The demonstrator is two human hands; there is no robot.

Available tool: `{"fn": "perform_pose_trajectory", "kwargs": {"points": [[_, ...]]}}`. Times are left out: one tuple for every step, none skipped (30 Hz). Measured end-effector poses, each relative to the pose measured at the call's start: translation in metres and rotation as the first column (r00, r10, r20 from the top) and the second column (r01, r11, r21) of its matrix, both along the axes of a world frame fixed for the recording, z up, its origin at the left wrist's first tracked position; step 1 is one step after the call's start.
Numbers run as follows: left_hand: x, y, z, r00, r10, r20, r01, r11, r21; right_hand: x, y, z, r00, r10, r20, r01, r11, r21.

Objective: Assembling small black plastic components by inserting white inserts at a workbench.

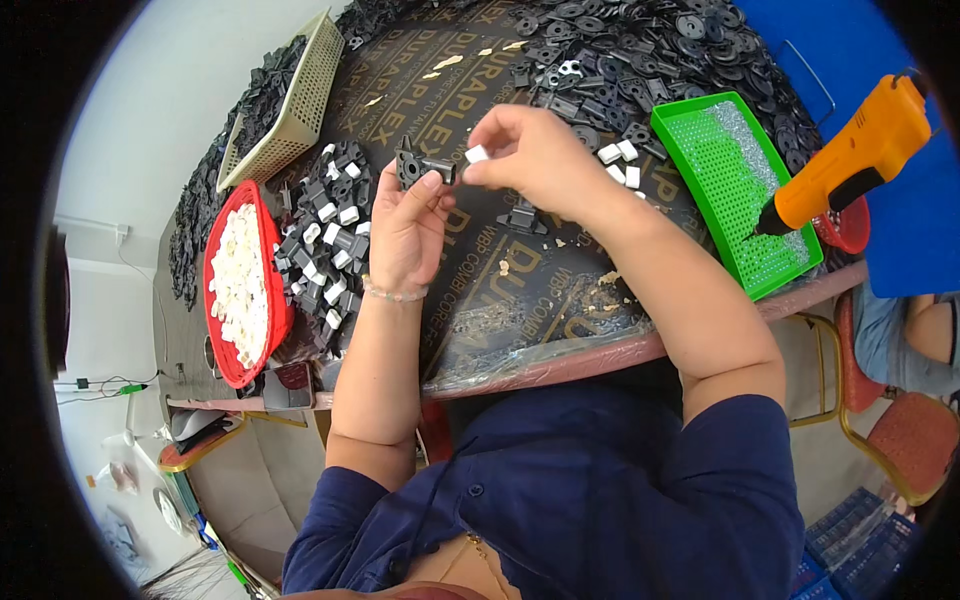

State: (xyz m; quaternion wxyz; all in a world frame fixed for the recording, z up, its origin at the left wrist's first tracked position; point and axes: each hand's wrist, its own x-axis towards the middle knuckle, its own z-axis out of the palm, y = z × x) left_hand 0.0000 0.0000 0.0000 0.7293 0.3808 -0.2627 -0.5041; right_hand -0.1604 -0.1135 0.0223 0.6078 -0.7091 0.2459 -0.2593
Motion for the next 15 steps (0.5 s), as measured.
{"fn": "perform_pose_trajectory", "kwargs": {"points": [[0.0,0.0,-0.001,0.999,0.033,0.003,-0.033,0.999,-0.005,0.004,0.006,0.0,0.998,0.0,0.067,-0.007,0.994,0.105],[0.001,0.0,-0.002,0.998,0.066,0.006,-0.066,0.998,-0.01,0.006,0.01,-0.001,0.991,-0.007,0.133,-0.021,0.978,0.209],[0.0,-0.001,-0.003,0.998,0.067,0.006,-0.067,0.998,-0.013,0.006,0.011,-0.001,0.991,-0.006,0.133,-0.022,0.978,0.206],[-0.001,-0.003,-0.003,0.996,0.084,0.026,-0.083,0.996,-0.017,0.005,0.011,0.0,0.987,-0.013,0.158,-0.025,0.971,0.239],[-0.002,-0.004,-0.004,0.994,0.1,0.045,-0.099,0.995,-0.021,0.005,0.011,0.0,0.983,-0.021,0.182,-0.03,0.962,0.271],[-0.003,-0.004,-0.005,0.994,0.1,0.045,-0.1,0.995,-0.019,0.005,0.013,0.001,0.983,-0.02,0.182,-0.03,0.962,0.272],[-0.003,-0.003,-0.006,0.994,0.1,0.046,-0.099,0.995,-0.02,0.005,0.014,0.001,0.983,-0.033,0.181,-0.025,0.951,0.307],[-0.004,-0.003,-0.006,0.994,0.1,0.047,-0.099,0.995,-0.021,0.005,0.015,0.001,0.983,-0.045,0.18,-0.019,0.94,0.341],[-0.005,-0.002,-0.007,0.994,0.1,0.048,-0.1,0.995,-0.02,0.006,0.016,0.001,0.983,-0.045,0.18,-0.02,0.94,0.342],[-0.007,-0.002,-0.009,0.984,0.147,0.105,-0.145,0.989,-0.031,0.007,0.018,0.0,0.984,-0.056,0.172,-0.005,0.943,0.332],[-0.009,-0.002,-0.01,0.968,0.194,0.16,-0.189,0.981,-0.044,0.008,0.019,0.0,0.984,-0.066,0.164,0.01,0.946,0.323],[-0.012,-0.001,-0.01,0.968,0.195,0.161,-0.19,0.981,-0.043,0.01,0.021,-0.002,0.984,-0.065,0.164,0.009,0.946,0.323],[-0.014,-0.001,-0.009,0.971,0.209,0.12,-0.204,0.978,-0.049,0.013,0.024,-0.005,0.969,-0.098,0.227,0.014,0.938,0.346],[-0.015,0.0,-0.008,0.972,0.223,0.079,-0.219,0.974,-0.055,0.016,0.026,-0.007,0.949,-0.13,0.287,0.016,0.929,0.369],[-0.015,0.001,-0.007,0.97,0.228,0.079,-0.224,0.973,-0.056,0.016,0.025,-0.008,0.949,-0.126,0.288,0.011,0.93,0.368]]}}
